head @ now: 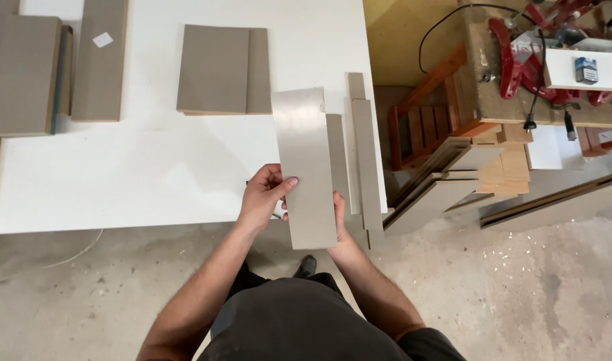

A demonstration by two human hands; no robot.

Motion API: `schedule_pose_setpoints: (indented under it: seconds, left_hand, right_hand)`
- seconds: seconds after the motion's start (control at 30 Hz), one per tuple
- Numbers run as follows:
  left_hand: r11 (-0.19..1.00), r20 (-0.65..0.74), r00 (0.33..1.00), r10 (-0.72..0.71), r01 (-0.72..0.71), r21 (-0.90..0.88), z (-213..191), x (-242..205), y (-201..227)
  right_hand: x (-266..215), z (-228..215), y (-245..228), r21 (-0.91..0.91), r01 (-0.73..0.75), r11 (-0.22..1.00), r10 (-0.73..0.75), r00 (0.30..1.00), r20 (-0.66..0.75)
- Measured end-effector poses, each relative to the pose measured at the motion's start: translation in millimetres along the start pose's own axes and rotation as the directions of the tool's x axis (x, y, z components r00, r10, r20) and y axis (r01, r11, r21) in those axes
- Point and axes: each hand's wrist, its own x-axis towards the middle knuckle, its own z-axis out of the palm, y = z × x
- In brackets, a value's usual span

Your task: Inspecting and measuring wooden panels on a workbench

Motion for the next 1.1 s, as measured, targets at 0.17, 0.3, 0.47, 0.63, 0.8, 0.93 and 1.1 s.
schedule_pose_setpoints:
  seconds: [0.17, 0.3, 0.47, 0.63, 0.8, 0.93, 1.1]
  left_hand:
    - [0.992, -0.072, 0.996, 0.050, -0.058, -0.110, 14.7, -18.6, 18.2]
    - [0.990, -0.090, 0.993, 0.076, -0.086, -0.115, 15.1, -25.8, 43.2]
    - [0.988, 0.073, 0.995, 0.067, -0.056, -0.142, 11.4, -30.0, 82.0]
    - [0.982, -0.046, 0.981, 0.189, -0.189, 0.011, -34.9, -2.5, 44.4]
    - [0.950, -0.029, 0.952, 0.305, -0.303, 0.071, -73.9, -3.1, 12.4]
    - [0.912, 0.011, 0.922, 0.387, -0.384, 0.144, -81.7, -28.8, 20.7]
    - [0.875, 0.033, 0.897, 0.442, -0.438, 0.207, -88.7, -49.3, 28.4]
  right_hand:
    - [-13.6, 22.1, -8.9, 0.002, -0.070, 0.998, 0.069, 0.988, 0.140]
    - [-16.3, 41.4, -7.2, 0.020, -0.074, 0.997, 0.067, 0.966, 0.250]
    - [-26.3, 73.2, 12.2, -0.038, -0.006, 0.999, 0.008, 0.999, 0.039]
    - [3.9, 67.3, -25.5, -0.657, 0.366, 0.659, -0.401, 0.910, 0.104]
    - [-21.2, 162.4, -52.2, -0.789, 0.613, 0.021, -0.740, 0.540, 0.400]
    - [-18.6, 208.1, -46.4, -0.700, 0.633, -0.332, -0.636, 0.398, 0.661]
    - [-14.8, 219.8, -27.8, -0.636, 0.585, -0.503, -0.606, 0.286, 0.742]
